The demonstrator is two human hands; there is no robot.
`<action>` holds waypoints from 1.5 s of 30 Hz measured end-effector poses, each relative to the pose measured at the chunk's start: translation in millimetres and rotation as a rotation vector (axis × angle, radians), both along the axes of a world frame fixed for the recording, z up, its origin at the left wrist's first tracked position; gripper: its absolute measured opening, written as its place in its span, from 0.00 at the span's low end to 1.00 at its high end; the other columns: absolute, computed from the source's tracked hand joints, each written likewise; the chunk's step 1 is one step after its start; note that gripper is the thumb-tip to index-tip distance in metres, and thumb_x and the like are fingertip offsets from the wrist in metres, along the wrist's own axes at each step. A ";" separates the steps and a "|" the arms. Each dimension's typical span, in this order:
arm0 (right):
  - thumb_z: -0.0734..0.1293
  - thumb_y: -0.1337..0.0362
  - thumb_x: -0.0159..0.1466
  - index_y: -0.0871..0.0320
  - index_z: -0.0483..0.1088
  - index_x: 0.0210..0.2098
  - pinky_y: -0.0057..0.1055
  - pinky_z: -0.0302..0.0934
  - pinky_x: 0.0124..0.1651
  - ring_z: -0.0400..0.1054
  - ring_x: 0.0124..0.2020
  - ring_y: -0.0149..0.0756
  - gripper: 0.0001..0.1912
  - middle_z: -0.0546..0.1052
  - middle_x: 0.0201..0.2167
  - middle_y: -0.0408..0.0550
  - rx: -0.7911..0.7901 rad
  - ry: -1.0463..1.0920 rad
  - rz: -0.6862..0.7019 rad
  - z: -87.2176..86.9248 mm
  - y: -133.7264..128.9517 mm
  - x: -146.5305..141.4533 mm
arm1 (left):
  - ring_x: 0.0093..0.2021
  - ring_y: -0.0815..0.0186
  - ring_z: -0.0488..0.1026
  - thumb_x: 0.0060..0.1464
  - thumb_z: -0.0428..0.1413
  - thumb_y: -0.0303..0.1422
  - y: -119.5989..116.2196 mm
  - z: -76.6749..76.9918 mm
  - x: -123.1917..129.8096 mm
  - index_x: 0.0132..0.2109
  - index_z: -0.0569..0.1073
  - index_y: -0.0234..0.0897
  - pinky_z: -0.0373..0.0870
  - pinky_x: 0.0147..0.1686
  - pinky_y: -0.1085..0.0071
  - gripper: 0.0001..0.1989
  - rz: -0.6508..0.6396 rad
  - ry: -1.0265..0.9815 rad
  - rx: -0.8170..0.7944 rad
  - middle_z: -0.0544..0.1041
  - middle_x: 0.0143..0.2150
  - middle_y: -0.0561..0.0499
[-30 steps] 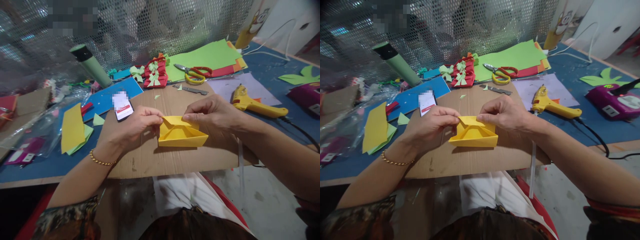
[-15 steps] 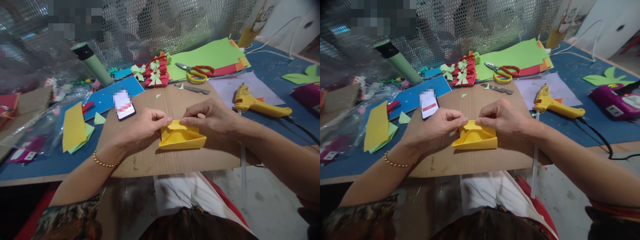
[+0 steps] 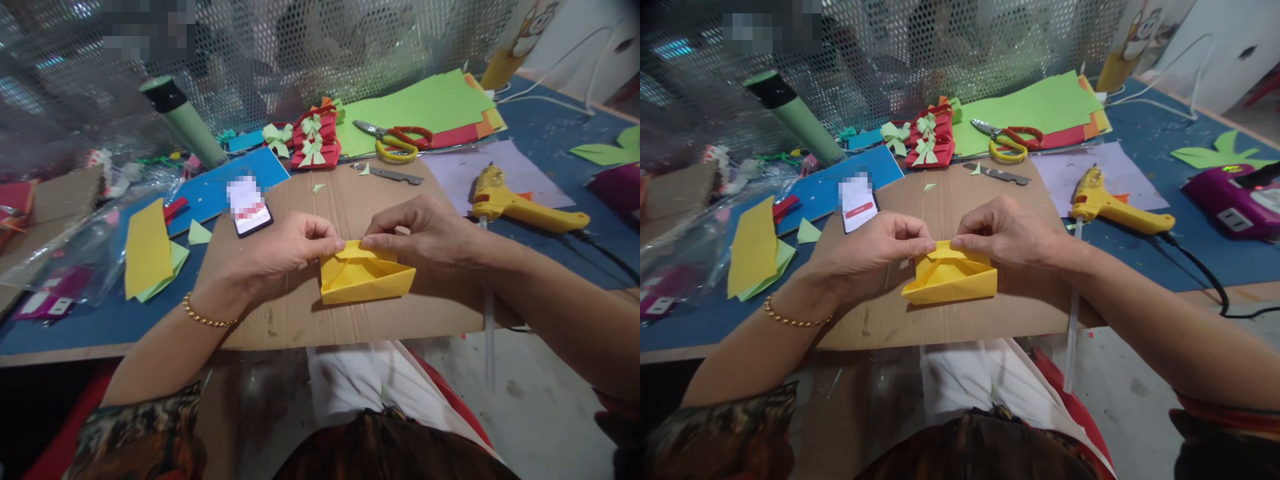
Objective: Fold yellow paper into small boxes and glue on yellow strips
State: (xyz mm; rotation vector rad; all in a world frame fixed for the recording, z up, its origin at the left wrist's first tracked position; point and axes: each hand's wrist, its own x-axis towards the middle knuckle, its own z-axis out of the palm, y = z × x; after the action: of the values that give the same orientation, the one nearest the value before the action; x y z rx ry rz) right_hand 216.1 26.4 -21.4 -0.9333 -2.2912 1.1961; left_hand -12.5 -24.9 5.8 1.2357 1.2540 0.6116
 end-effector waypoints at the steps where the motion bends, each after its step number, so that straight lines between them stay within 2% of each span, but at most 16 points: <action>1: 0.70 0.42 0.69 0.57 0.76 0.27 0.32 0.47 0.27 0.56 0.25 0.28 0.26 0.66 0.21 0.41 -0.004 0.004 -0.002 -1.1 0.6 0.1 | 0.25 0.74 0.63 0.49 0.73 0.37 0.7 -0.5 -0.8 0.26 0.75 0.34 0.56 0.25 0.76 0.17 -0.005 0.004 0.009 0.70 0.23 0.55; 4: 0.71 0.38 0.67 0.56 0.76 0.27 0.33 0.47 0.27 0.56 0.24 0.29 0.28 0.66 0.21 0.41 -0.001 0.037 -0.014 -3.1 2.5 0.8 | 0.25 0.74 0.63 0.52 0.73 0.42 5.9 -2.4 -6.3 0.26 0.75 0.35 0.58 0.26 0.76 0.20 -0.035 0.021 0.059 0.70 0.24 0.55; 8: 0.72 0.36 0.66 0.55 0.76 0.26 0.34 0.47 0.26 0.57 0.25 0.31 0.29 0.67 0.21 0.43 0.006 0.034 -0.033 0.4 2.8 2.4 | 0.24 0.72 0.66 0.60 0.67 0.51 12.8 -4.0 -14.4 0.24 0.76 0.35 0.62 0.26 0.75 0.26 -0.096 0.062 0.080 0.75 0.23 0.50; 12: 0.72 0.38 0.67 0.55 0.76 0.26 0.34 0.49 0.26 0.58 0.25 0.32 0.28 0.69 0.21 0.44 0.018 0.022 -0.032 3.7 1.2 2.9 | 0.28 0.71 0.72 0.63 0.66 0.45 10.6 -4.7 -15.1 0.27 0.80 0.35 0.65 0.29 0.76 0.21 -0.137 0.052 0.032 0.80 0.28 0.47; 15: 0.72 0.37 0.67 0.55 0.75 0.26 0.33 0.49 0.26 0.57 0.24 0.30 0.28 0.68 0.21 0.43 0.017 0.019 -0.025 3.1 0.8 2.0 | 0.28 0.72 0.71 0.63 0.66 0.39 8.0 -5.6 -13.7 0.26 0.80 0.35 0.66 0.29 0.76 0.18 -0.115 0.019 0.015 0.79 0.28 0.48; 19: 0.71 0.35 0.66 0.56 0.74 0.25 0.32 0.48 0.25 0.55 0.24 0.28 0.31 0.67 0.20 0.42 0.000 0.036 -0.008 3.9 0.6 0.1 | 0.28 0.71 0.70 0.61 0.67 0.36 7.9 -7.6 -14.7 0.26 0.79 0.35 0.68 0.30 0.74 0.16 -0.125 -0.030 -0.007 0.78 0.27 0.50; 24: 0.71 0.34 0.66 0.55 0.74 0.25 0.33 0.47 0.25 0.56 0.24 0.29 0.31 0.67 0.20 0.42 -0.001 0.043 -0.008 1.0 1.6 0.0 | 0.27 0.73 0.66 0.60 0.66 0.33 7.3 -10.3 -17.5 0.27 0.79 0.35 0.60 0.28 0.75 0.13 -0.087 -0.003 0.006 0.73 0.27 0.53; 29: 0.70 0.33 0.66 0.55 0.75 0.26 0.34 0.46 0.26 0.53 0.23 0.29 0.31 0.63 0.19 0.41 0.022 0.067 -0.012 -10.1 5.6 1.7 | 0.27 0.74 0.65 0.60 0.68 0.35 6.6 -9.0 -15.3 0.27 0.78 0.34 0.60 0.28 0.75 0.15 -0.086 -0.025 0.024 0.72 0.27 0.53; 35: 0.70 0.37 0.68 0.56 0.75 0.26 0.33 0.49 0.28 0.57 0.25 0.30 0.30 0.67 0.22 0.43 -0.011 0.018 -0.010 -3.4 2.5 1.3 | 0.28 0.73 0.65 0.57 0.70 0.40 7.4 -6.1 -13.3 0.25 0.75 0.34 0.62 0.28 0.75 0.19 -0.103 0.018 0.060 0.71 0.26 0.53; 40: 0.68 0.40 0.70 0.57 0.76 0.27 0.34 0.49 0.29 0.56 0.26 0.31 0.28 0.65 0.22 0.42 0.038 -0.006 -0.010 -5.5 3.4 0.9 | 0.27 0.74 0.64 0.60 0.66 0.35 8.0 -4.0 -12.5 0.27 0.77 0.33 0.58 0.27 0.76 0.15 -0.096 0.121 0.112 0.71 0.27 0.53; 45: 0.68 0.38 0.69 0.57 0.76 0.27 0.33 0.50 0.29 0.55 0.25 0.30 0.29 0.66 0.22 0.42 0.023 -0.042 0.007 -2.0 4.3 1.3 | 0.26 0.74 0.65 0.61 0.64 0.34 6.5 -3.7 -11.4 0.26 0.77 0.33 0.57 0.26 0.75 0.15 -0.079 0.130 0.121 0.73 0.27 0.52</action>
State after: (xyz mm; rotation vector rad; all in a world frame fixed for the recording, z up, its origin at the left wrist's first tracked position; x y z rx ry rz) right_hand 217.4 30.7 -23.4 -0.9513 -2.3378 1.1615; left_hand -23.9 -18.3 2.1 1.4383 1.2838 0.5640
